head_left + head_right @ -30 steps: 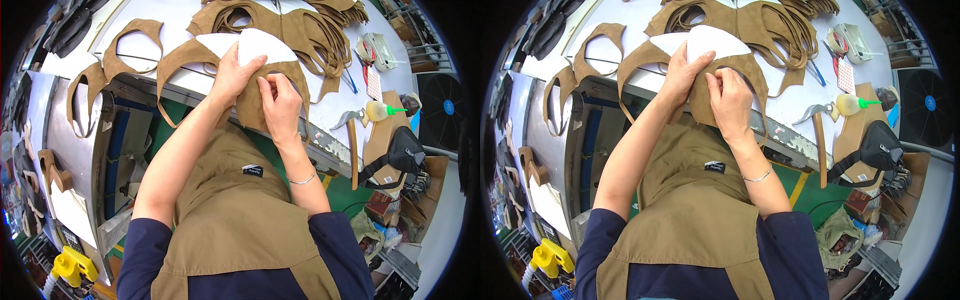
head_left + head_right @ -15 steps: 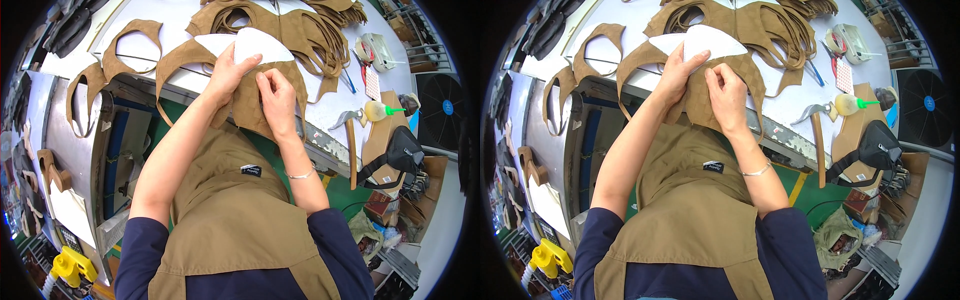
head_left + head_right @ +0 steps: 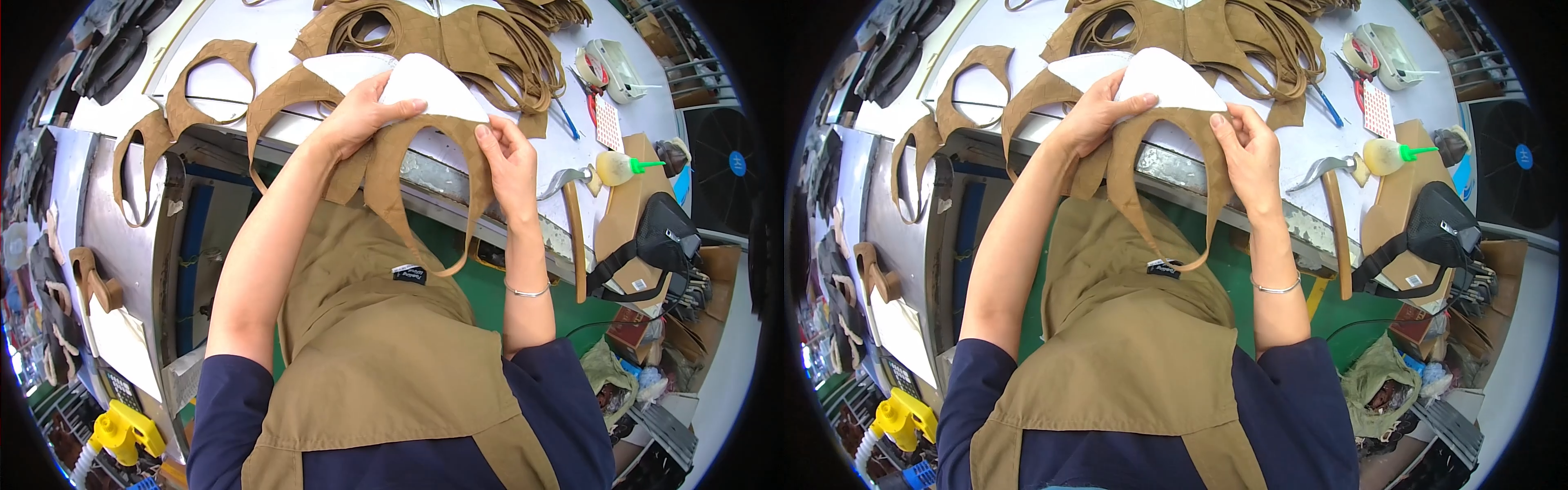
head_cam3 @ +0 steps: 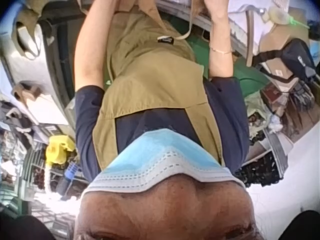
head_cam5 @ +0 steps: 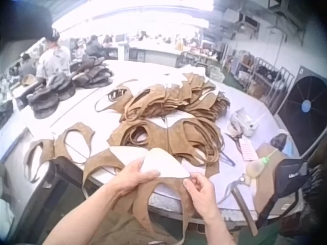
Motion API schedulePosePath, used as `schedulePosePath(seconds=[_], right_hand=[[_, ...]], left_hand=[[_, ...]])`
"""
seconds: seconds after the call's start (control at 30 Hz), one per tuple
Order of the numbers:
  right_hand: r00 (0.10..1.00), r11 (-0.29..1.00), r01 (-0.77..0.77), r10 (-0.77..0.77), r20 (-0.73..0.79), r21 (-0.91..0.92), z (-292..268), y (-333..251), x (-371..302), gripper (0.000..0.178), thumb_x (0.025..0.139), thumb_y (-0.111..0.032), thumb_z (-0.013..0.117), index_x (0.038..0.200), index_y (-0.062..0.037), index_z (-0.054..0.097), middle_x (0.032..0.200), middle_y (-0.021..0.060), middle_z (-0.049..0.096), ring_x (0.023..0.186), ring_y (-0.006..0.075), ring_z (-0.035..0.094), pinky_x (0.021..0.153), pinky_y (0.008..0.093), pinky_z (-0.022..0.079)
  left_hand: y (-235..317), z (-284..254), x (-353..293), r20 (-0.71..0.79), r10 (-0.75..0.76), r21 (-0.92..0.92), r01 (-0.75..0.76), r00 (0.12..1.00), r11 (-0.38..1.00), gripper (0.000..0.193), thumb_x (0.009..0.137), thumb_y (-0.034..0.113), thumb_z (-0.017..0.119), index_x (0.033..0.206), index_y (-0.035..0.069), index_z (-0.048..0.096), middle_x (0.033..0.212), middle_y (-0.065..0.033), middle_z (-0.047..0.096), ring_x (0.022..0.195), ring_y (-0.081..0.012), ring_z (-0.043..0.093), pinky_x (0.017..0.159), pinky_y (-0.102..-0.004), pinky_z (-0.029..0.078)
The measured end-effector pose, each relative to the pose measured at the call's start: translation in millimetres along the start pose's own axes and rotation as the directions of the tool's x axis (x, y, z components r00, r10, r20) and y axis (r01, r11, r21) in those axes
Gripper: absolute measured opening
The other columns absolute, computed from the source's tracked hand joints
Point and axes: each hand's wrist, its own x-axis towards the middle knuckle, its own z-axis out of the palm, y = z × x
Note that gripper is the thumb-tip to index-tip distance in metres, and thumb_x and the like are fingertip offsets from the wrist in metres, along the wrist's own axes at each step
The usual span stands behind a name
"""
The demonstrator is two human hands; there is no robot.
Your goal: Inspecting and assembling shoe components, applying lining and tape to leather parts.
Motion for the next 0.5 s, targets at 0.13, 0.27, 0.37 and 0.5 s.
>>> schedulePosePath(seconds=[0.13, 0.27, 0.37, 0.5], right_hand=[[0.936, 0.948, -0.305, 0.316, 0.155, -0.094, -23, -15, -22, 0.017, 0.095, -0.014, 0.061, 0.105, -0.0007, 0.059, 0.084, 0.0019, 0.063, 0.081, 0.0058, 0.057, 0.071, 0.0210, 0.047], [0.959, 0.834, -0.268, 0.280, -0.048, -0.483, -57, -21, -51, 0.019, 0.091, -0.016, 0.064, 0.104, -0.0015, 0.061, 0.082, 0.0049, 0.064, 0.077, 0.0130, 0.059, 0.069, 0.0271, 0.048], [0.964, 0.393, 0.001, -0.244, -0.103, -0.920, -100, -9, -50, 0.024, 0.088, -0.016, 0.065, 0.109, -0.0038, 0.063, 0.098, 0.0100, 0.062, 0.097, 0.0255, 0.059, 0.083, 0.0362, 0.047], [0.979, 0.573, -0.075, -0.115, -0.170, -0.816, -129, 11, -47, 0.038, 0.087, -0.015, 0.065, 0.124, -0.0080, 0.059, 0.122, 0.0117, 0.051, 0.102, 0.0228, 0.055, 0.090, 0.0342, 0.047]], left_hand=[[-12, 10, 1, 0.057, 0.189, 0.693, -0.175, 0.980, 0.700, 0.071, 0.074, 0.034, 0.081, 0.128, 0.000, 0.051, 0.112, -0.0183, 0.065, 0.104, -0.0296, 0.062, 0.090, -0.0370, 0.049], [-12, 15, -6, 0.115, 0.228, 0.794, -0.227, 0.967, 0.564, 0.053, 0.082, 0.032, 0.072, 0.123, 0.004, 0.055, 0.110, -0.0229, 0.065, 0.105, -0.0394, 0.060, 0.089, -0.0421, 0.047], [-9, 16, -5, 0.151, 0.171, 0.754, -0.225, 0.974, 0.617, 0.041, 0.088, 0.022, 0.065, 0.124, 0.004, 0.055, 0.111, -0.0193, 0.066, 0.106, -0.0367, 0.060, 0.089, -0.0423, 0.047], [-14, 20, -6, 0.130, 0.269, 0.761, -0.270, 0.954, 0.589, 0.045, 0.084, 0.020, 0.070, 0.127, 0.014, 0.058, 0.101, -0.0142, 0.065, 0.096, -0.0292, 0.062, 0.086, -0.0380, 0.048]])
